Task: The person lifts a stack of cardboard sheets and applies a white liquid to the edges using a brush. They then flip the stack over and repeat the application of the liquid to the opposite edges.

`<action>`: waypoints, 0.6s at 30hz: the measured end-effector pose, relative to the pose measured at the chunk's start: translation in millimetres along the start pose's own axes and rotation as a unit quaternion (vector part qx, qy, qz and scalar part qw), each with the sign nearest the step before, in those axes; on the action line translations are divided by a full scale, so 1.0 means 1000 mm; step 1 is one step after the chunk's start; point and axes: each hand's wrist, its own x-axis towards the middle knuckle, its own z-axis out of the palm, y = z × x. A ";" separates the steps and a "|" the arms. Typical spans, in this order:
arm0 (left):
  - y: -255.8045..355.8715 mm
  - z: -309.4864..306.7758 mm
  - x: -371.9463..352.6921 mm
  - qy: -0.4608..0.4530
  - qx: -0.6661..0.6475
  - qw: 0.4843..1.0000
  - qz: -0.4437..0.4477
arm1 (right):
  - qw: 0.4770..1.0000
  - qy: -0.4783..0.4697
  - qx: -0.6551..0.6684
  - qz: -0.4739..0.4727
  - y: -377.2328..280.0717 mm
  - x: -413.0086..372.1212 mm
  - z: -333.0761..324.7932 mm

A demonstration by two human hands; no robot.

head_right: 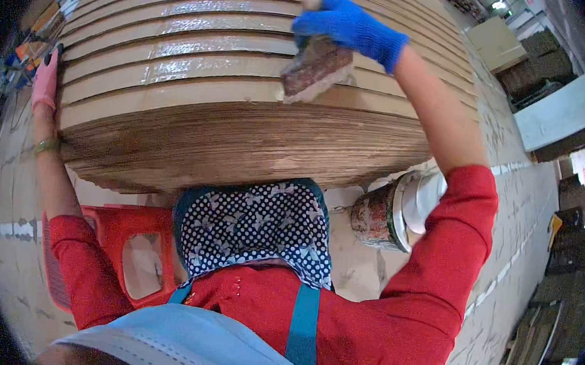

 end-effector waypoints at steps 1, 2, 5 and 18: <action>0.003 0.000 -0.001 0.011 0.003 1.000 -0.009 | 0.999 0.048 -0.018 -0.004 -0.004 -0.013 -0.014; 0.003 0.002 0.000 0.010 0.001 1.000 -0.006 | 0.995 0.094 -0.035 -0.009 -0.007 -0.021 -0.022; -0.011 0.006 0.010 0.016 0.057 0.998 -0.003 | 0.959 0.236 -0.150 -0.054 0.002 0.008 -0.060; -0.028 0.013 0.020 0.038 0.093 0.993 0.064 | 0.960 0.211 -0.185 -0.013 0.042 -0.029 -0.098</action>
